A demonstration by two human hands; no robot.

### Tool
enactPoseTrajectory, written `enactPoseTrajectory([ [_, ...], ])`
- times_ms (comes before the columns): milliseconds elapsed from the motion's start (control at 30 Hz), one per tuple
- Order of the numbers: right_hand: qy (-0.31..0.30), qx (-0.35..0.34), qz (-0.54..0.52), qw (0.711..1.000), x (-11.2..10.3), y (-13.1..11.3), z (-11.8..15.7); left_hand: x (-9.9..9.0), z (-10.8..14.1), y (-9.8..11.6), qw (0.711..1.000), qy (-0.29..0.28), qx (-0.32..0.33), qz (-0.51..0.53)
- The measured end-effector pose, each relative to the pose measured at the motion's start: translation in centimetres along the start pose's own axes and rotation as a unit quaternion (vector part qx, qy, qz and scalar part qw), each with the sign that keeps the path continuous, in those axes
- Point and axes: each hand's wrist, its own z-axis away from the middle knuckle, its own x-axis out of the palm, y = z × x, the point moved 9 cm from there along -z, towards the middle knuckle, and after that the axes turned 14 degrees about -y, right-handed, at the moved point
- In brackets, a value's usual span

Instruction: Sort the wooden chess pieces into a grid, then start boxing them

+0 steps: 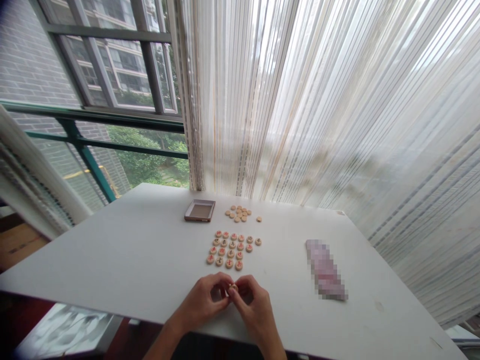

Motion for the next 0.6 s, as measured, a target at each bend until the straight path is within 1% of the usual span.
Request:
enactPoseTrajectory([
  [233, -0.006, 0.014, 0.032, 0.999, -0.1, 0.5, 0.2, 0.1, 0.0, 0.0, 1.0, 0.001, -0.005, -0.02],
  [400, 0.001, 0.006, 0.029, 1.0, -0.2, -0.2, 0.2, 0.2, 0.0, -0.3, 1.0, -0.003, -0.009, -0.009],
  [600, 0.007, -0.014, -0.001, 1.0, -0.2, -1.1, 0.3, 0.1, -0.1, -0.2, 1.0, -0.006, -0.009, 0.012],
])
